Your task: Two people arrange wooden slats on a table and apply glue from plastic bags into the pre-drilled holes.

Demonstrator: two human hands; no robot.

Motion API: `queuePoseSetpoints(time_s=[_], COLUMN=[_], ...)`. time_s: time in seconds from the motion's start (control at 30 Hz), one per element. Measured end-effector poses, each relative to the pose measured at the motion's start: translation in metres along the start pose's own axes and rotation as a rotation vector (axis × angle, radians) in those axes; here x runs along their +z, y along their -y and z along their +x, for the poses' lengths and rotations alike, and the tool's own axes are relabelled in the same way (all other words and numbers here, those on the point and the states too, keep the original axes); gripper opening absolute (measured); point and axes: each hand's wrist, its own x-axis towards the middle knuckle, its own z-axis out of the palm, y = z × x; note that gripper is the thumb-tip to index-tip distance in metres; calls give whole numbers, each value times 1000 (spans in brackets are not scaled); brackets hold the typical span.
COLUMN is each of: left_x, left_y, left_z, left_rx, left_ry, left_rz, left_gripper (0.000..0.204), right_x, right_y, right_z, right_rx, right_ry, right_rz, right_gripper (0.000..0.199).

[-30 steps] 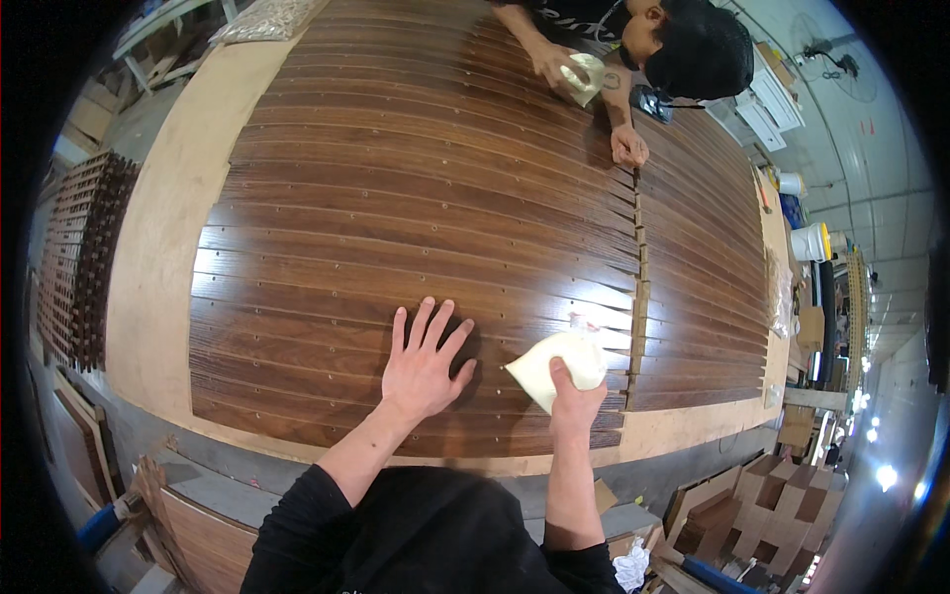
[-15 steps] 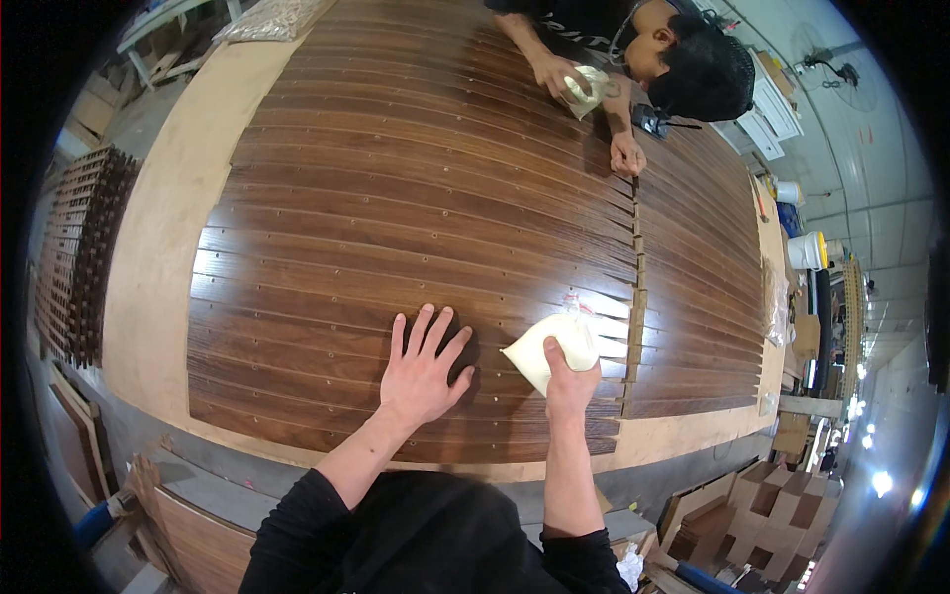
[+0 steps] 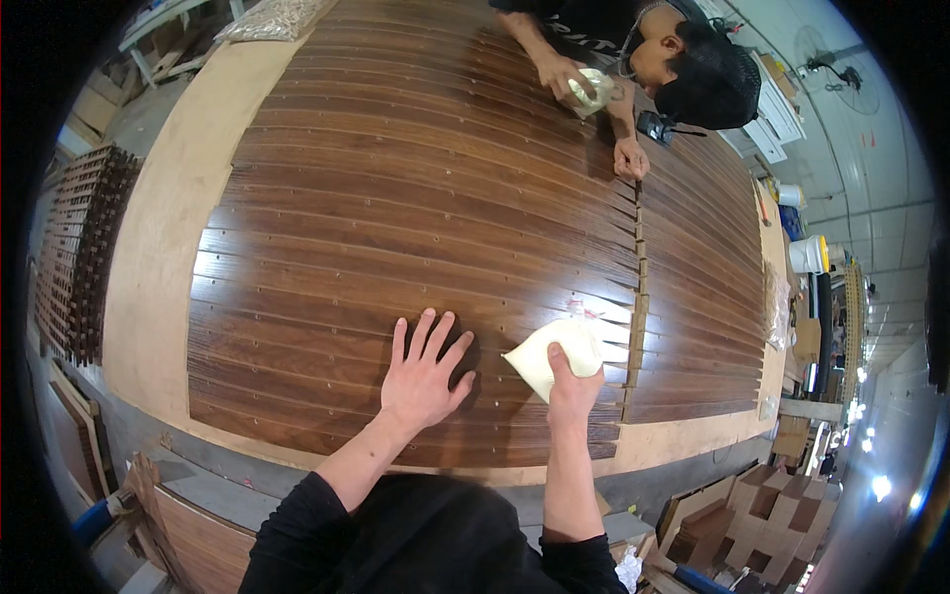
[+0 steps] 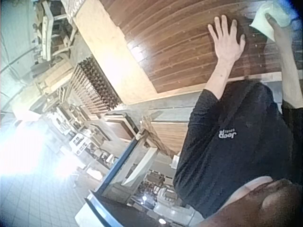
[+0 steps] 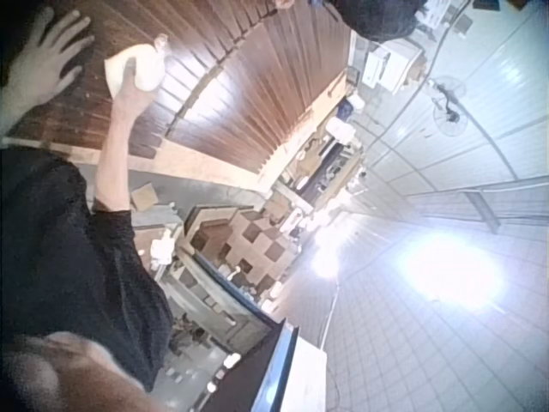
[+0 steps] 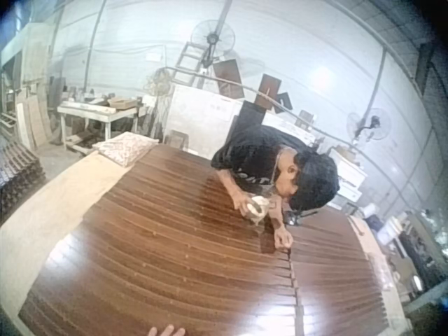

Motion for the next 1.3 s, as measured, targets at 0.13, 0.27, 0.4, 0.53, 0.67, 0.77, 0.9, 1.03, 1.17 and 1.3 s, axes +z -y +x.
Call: queuePoseSetpoints(time_s=[0.13, 0.27, 0.4, 0.53, 0.67, 0.77, 0.9, 1.03, 1.17, 1.3], left_x=[-2, 0, 0, -3, -3, -1, -2, -1, -1, -3], left_y=[0, 0, 0, 0, 0, 1, 1, 0, 0, 1], left_z=[0, 0, 1, 1, 3, 2, 2, 1, 1, 1], left_rx=[-10, -2, 5, 12, 13, 14, 11, 11, 9, -2], left_ry=[3, -4, -26, -51, -52, -55, -44, -44, -27, -13], left_rz=[19, 1, -3, -8, -13, -1, 0, -3, -8, 6], left_gripper=[58, 58, 58, 57, 58, 58, 58, 59, 59, 59], right_x=[11, 19, 24, 26, 23, 25, 26, 22, 19, 34], right_y=[10, 6, -1, -1, -2, -1, -4, -6, 6, 19], right_z=[13, 24, 31, 32, 35, 34, 33, 33, 38, 48], right_rx=[30, -10, -29, -36, -45, -37, -60, -65, -12, -45], right_ry=[-53, -49, -19, -10, 3, 3, 5, 8, -45, -36], right_rz=[59, 61, 47, 16, -4, -31, -76, -132, 35, 49], right_gripper=[47, 46, 46, 46, 46, 46, 45, 47, 47, 42])
